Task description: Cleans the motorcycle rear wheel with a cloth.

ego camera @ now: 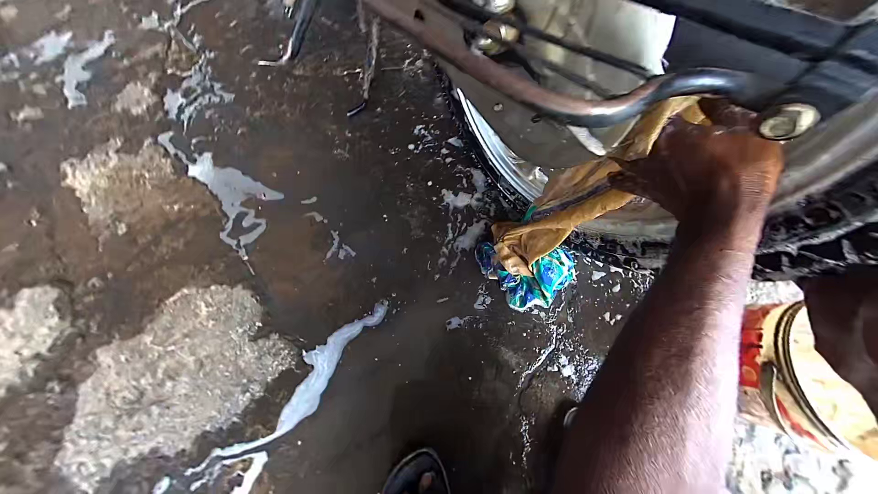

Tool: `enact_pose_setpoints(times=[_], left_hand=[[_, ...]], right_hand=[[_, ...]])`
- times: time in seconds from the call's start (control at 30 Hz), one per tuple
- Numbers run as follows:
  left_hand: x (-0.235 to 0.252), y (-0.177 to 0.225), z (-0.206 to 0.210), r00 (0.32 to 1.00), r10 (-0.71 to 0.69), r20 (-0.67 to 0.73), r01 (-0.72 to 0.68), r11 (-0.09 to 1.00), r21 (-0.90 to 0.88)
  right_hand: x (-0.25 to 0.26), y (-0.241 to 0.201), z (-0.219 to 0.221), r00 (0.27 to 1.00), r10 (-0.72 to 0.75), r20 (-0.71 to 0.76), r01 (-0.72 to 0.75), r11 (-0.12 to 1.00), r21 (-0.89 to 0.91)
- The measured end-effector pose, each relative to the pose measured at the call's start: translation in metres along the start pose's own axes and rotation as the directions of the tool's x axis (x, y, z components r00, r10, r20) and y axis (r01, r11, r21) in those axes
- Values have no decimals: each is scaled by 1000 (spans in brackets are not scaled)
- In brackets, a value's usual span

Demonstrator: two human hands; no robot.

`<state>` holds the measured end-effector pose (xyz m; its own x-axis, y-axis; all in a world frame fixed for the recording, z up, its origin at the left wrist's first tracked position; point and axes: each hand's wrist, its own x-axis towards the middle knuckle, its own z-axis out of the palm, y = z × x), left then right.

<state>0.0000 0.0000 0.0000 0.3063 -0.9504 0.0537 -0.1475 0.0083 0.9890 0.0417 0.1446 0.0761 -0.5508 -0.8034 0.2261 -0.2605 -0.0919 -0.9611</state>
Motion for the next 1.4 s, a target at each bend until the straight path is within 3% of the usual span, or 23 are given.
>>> enact_pose_setpoints(times=[0.03, 0.13, 0.2, 0.3, 0.43, 0.53, 0.6, 0.67, 0.73, 0.8, 0.9, 1.1, 1.2, 1.27, 1.4], left_hand=[[-7, 2, 1, 1000, -16, -10, 17, 998, 58], [-57, 4, -15, 992, -90, 85, 80, 990, 120], [-58, 2, -19, 984, -83, 157, 60, 988, 145], [-22, -1, -7, 975, -40, 219, -20, 964, 264], [-47, 7, -18, 974, -16, 224, -33, 976, 216], [-38, 2, -23, 978, 6, 208, -26, 995, 91], [-19, -7, -20, 989, 105, 105, -103, 994, -22], [-17, -13, -23, 987, 160, 28, -159, 987, -14], [-37, -14, -46, 985, 142, 100, -152, 983, 100], [-59, -9, -85, 959, 65, 275, -104, 986, 131], [-79, -26, -106, 959, 70, 274, -83, 996, 36], [-44, -69, -109, 937, 275, 215, -252, 959, -128], [-33, -66, -113, 937, 300, 179, -268, 946, -183], [-26, -60, -108, 888, 419, 190, -374, 898, -230], [-24, -56, -100, 842, 477, 252, -463, 879, -117]], right_hand=[[5, 16, -12, 1000, -9, -14, 9, 1000, -18], [22, 46, -53, 969, -111, 219, 117, 993, -11], [10, 23, -14, 995, -14, 101, 20, 998, -58], [4, -9, 17, 982, 105, 156, -108, 994, 13], [13, 25, -19, 988, -34, 149, 36, 999, -14], [11, 51, -56, 988, -144, 46, 147, 988, -49], [10, 50, -59, 977, -211, 37, 211, 978, 3], [5, 40, -44, 979, -204, 15, 204, 979, 5], [2, 35, -38, 984, -179, 23, 179, 984, 25], [8, 41, -43, 986, -162, 30, 160, 986, 51], [11, 34, -36, 994, -107, -25, 108, 994, 31], [16, 33, -45, 988, -153, 8, 153, 988, -8], [14, 36, -51, 989, -145, 41, 145, 989, -3], [16, 36, -51, 987, -149, 60, 149, 989, 1], [15, 31, -46, 981, -186, 50, 187, 982, -23]])
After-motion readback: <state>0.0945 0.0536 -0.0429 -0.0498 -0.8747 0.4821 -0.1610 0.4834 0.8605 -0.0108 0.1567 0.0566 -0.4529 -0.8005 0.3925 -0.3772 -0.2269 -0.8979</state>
